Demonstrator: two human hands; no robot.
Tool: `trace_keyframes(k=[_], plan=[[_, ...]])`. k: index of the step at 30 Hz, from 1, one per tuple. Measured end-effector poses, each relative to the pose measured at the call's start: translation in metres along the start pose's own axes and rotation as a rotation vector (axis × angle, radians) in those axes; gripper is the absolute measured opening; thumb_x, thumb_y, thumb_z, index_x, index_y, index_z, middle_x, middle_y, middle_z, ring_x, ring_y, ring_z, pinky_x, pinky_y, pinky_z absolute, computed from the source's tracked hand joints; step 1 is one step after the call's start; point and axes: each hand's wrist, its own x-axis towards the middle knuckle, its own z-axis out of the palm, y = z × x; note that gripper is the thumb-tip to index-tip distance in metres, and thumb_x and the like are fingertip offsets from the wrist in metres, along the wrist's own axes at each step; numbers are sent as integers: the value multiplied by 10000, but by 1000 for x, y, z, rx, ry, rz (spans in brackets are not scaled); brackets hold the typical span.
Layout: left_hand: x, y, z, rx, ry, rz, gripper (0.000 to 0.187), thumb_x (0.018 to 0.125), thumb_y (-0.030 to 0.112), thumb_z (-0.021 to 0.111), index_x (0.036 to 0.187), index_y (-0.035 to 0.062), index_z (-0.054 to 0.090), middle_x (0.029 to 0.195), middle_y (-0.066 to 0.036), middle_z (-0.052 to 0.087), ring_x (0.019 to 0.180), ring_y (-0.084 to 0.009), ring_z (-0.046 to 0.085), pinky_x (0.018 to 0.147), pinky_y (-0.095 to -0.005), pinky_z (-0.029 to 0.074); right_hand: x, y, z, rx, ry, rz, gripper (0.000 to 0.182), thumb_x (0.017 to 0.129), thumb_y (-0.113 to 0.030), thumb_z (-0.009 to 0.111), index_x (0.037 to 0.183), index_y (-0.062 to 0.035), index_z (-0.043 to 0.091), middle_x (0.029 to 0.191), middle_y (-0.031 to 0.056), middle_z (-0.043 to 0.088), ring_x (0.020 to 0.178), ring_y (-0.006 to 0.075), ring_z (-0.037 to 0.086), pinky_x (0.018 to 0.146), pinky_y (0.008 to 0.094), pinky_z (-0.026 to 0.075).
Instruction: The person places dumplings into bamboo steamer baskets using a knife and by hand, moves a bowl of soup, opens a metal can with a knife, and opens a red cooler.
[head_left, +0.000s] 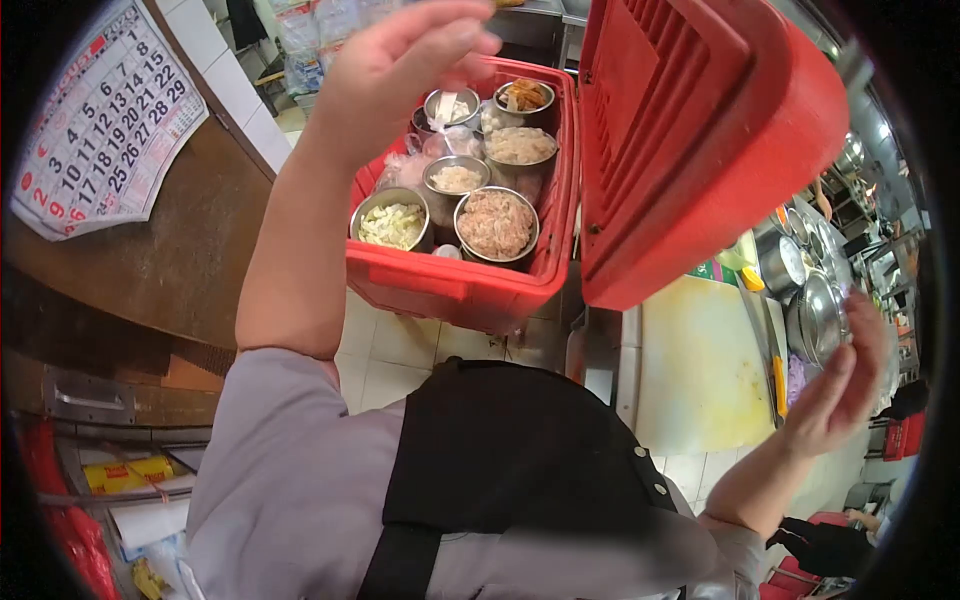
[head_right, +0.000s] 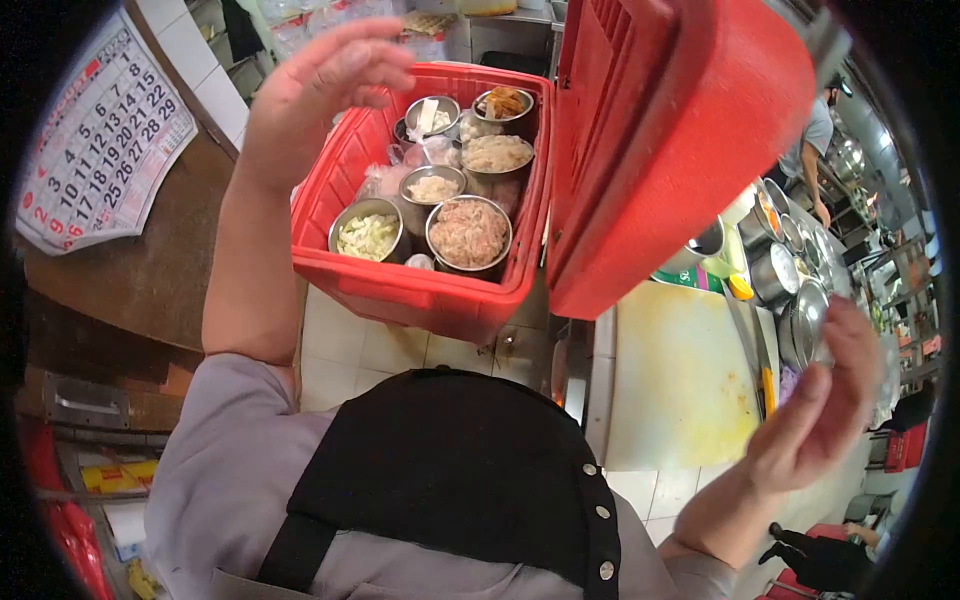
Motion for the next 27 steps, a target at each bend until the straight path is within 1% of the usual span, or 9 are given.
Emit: trace_keyframes(k=[5,8,9,12,15,19,22,26,27], plan=[[-20,-137,-92,153,198,-476,431,1017,382,654,1306,64,660,1113,-36,724,958,-116,683,792,-261,527,101,-1,-3,-388,-229,-133,400,1071,-136,543,1420,57,527,1393,199,620,1306,365,575,1161,452,387],[-26,-208,-122,86,316,-700,405,982,411,686,1210,77,705,1013,-10,716,852,-104,671,707,-266,509,187,-3,59,-344,-287,-489,584,947,-581,668,1235,-76,623,1158,92,664,1002,227,640,958,398,551],[-26,-234,-131,62,338,-755,391,975,407,691,1179,74,718,978,-3,713,814,-99,666,672,-266,501,203,1,72,-485,-303,-570,583,937,-599,670,1172,-66,649,1127,97,668,985,218,639,934,378,561],[-23,-310,-145,167,298,-868,383,973,402,691,1168,74,720,950,0,708,767,-106,658,632,-275,492,211,17,94,-669,-478,-340,440,1003,-415,652,1232,-40,642,1246,147,635,1129,296,603,991,395,505],[-11,-348,-134,147,256,-876,298,969,313,687,1061,34,742,869,-12,708,706,-104,641,612,-284,497,197,18,93,-709,-561,135,424,1062,-322,566,1407,-76,579,1433,190,569,1316,410,538,1135,450,414],[19,-422,-116,133,168,-893,234,955,233,675,973,16,761,865,-55,731,673,-115,642,593,-287,508,223,-5,117,-408,-437,221,318,965,-216,745,1182,9,684,1161,124,687,1052,222,660,900,349,549],[60,-471,-95,135,130,-895,241,959,238,657,989,17,749,891,-77,745,697,-138,680,575,-307,514,238,1,115,-585,-607,122,313,934,-51,741,1233,15,676,1188,124,688,1089,225,662,931,346,530],[115,-483,-61,32,127,-1058,286,974,274,620,1090,25,698,942,-92,757,748,-185,730,584,-341,538,240,13,114,-481,-578,161,286,932,-48,741,1208,3,687,1192,122,684,1081,230,661,939,327,519],[124,-497,-56,-121,98,-1127,368,980,312,606,1220,34,623,1022,-97,758,776,-225,743,625,-361,566,239,14,114,-403,-548,217,283,941,-45,728,1216,3,686,1203,119,684,1088,241,659,959,336,513]])
